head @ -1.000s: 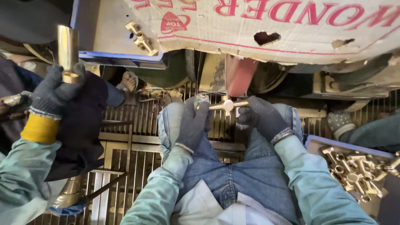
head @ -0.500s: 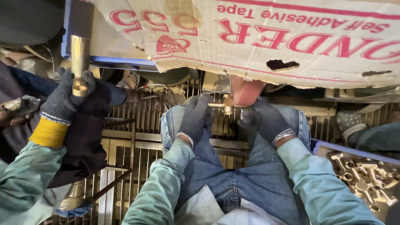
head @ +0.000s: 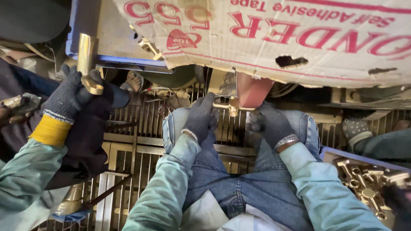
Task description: The person holds brass faucet components against a moving belt sander to polish and deburr the metal surfaces, rotating the objects by hand to reach different sides.
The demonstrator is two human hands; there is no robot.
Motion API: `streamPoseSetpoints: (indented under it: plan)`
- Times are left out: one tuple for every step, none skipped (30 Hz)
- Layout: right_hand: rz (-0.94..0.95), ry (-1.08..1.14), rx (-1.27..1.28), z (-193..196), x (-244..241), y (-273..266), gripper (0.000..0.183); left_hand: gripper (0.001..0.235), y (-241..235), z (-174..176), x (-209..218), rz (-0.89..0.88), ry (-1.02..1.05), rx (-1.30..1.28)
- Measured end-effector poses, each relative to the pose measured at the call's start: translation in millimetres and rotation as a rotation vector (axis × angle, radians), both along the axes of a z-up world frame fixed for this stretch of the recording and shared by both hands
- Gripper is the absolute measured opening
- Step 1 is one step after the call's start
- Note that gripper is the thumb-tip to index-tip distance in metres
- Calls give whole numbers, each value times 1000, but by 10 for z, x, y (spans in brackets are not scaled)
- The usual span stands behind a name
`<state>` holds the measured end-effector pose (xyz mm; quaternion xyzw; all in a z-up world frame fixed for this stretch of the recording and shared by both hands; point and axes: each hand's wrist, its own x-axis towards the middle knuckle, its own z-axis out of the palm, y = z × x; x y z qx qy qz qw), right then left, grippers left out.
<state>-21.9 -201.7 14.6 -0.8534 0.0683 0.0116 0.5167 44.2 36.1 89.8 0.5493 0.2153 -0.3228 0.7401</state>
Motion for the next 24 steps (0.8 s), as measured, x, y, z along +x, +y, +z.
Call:
streamPoseSetpoints:
  plan:
    - [29, -34, -22, 144, -125, 9, 27, 34, 43, 15, -58, 1, -37, -49]
    - [53, -66, -57, 293, -237, 25, 26, 31, 76, 34, -122, 8, -57, -87]
    - [-63, 101, 202, 435, -318, 79, 26, 28, 107, 64, -189, 14, -77, -125]
    - [-197, 225, 426, 582, -341, 132, 25, 25, 123, 104, -221, 20, -104, -166]
    - [-355, 353, 629, 734, -345, 195, 27, 27, 133, 153, -265, 42, -83, -195]
    - [-293, 258, 576, 917, -389, 224, 26, 29, 137, 209, -311, 57, -65, -228]
    - [-232, 165, 521, 1102, -447, 255, 25, 31, 140, 265, -358, 71, -46, -260]
    - [-169, 79, 466, 1278, -520, 286, 25, 27, 167, 314, -425, 77, -66, -356]
    - [-116, 5, 398, 1447, -614, 297, 26, 23, 209, 356, -500, 82, -85, -453]
    - [-65, -56, 333, 1601, -768, 312, 28, 19, 242, 386, -622, 90, -92, -545]
    - [-14, -117, 268, 1726, -910, 340, 31, 20, 247, 414, -773, 103, -95, -669]
    - [2, -191, 329, 1813, -1016, 387, 41, 21, 249, 455, -901, 112, -108, -795]
    - [19, -265, 389, 1867, -1117, 442, 52, 23, 241, 498, -978, 120, -121, -920]
    - [39, -337, 452, 1882, -1197, 503, 64, 19, 233, 545, -1014, 59, -163, -768]
    - [74, -330, 332, 1854, -1269, 579, 63, 17, 232, 596, -1052, 0, -205, -616]
    - [108, -316, 209, 1801, -1359, 640, 62, 16, 228, 642, -1110, -55, -240, -465]
    - [142, -302, 87, 1733, -1453, 667, 61, 18, 226, 684, -1163, -108, -273, -313]
    - [215, -389, -150, 1637, -1503, 665, 54, 18, 246, 726, -1193, -138, -286, -173]
    - [286, -472, -389, 1527, -1500, 630, 46, 19, 278, 762, -1184, -141, -300, -85]
    - [368, -561, -621, 1428, -1491, 593, 40, 19, 340, 801, -1182, -106, -301, -86]
    - [455, -580, -619, 1364, -1521, 536, 40, 19, 390, 832, -1164, -83, -299, -110]
    - [548, -599, -616, 1317, -1540, 475, 41, 19, 425, 854, -1164, -71, -292, -154]
    - [641, -617, -613, 1280, -1554, 451, 43, 20, 457, 874, -1179, -84, -295, -233]
    - [627, -366, -306, 1260, -1569, 442, 40, 20, 471, 895, -1203, -116, -293, -313]
